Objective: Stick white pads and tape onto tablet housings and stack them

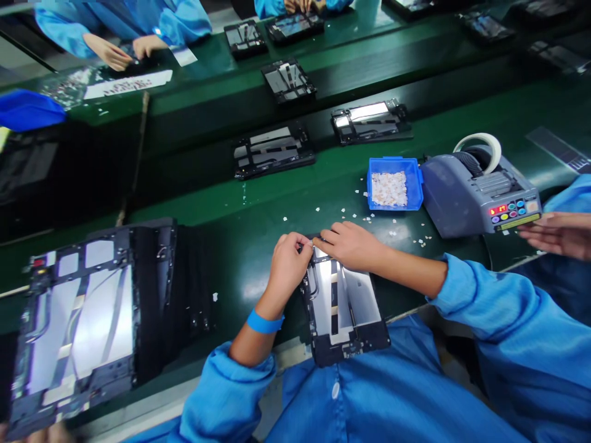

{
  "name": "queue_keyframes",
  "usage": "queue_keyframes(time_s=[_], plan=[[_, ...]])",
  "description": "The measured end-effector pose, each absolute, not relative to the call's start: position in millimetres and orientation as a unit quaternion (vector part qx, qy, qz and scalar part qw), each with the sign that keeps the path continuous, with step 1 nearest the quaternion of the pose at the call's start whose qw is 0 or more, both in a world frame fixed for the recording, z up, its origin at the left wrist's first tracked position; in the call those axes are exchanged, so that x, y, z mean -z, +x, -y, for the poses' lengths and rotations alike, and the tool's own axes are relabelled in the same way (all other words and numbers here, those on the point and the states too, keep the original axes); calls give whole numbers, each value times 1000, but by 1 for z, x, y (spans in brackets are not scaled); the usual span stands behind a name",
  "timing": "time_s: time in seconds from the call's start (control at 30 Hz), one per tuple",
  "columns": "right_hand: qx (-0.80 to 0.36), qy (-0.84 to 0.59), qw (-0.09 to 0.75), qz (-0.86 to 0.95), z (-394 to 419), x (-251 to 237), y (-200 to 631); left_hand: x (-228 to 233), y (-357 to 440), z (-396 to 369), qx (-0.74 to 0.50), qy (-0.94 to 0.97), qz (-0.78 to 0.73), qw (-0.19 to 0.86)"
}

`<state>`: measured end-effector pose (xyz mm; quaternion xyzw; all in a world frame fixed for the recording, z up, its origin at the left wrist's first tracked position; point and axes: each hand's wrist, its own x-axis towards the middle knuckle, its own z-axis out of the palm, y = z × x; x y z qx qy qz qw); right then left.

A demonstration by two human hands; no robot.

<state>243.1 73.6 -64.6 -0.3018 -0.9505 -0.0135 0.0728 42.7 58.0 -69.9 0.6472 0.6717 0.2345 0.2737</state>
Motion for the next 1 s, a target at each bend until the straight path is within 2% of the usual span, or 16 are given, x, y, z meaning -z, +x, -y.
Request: queue_keyframes(time_s=[0.17,0.5,0.57,0.67,0.73,0.83,0.9,1.0], plan=[[-3,-312,76,947,-75,64,248,75,43,-57,-265,583,-705,305],[-3,-303,2,953,-89,38,231,74,39,-57,-247,621,-676,311],[-24,-358,28,933,-87,32,242,72,36,-41,-273,631,-672,277],[-85,-527,94,840,-60,30,274,74,27,3,-309,636,-668,232],[-165,-589,93,786,-26,37,294,79,25,36,-282,646,-667,242],[-269,-575,107,765,27,52,307,85,34,72,-248,649,-670,261],[-306,-579,183,733,50,57,303,85,43,83,-271,633,-666,287],[-447,-541,304,645,61,46,284,69,42,90,-353,577,-646,354]])
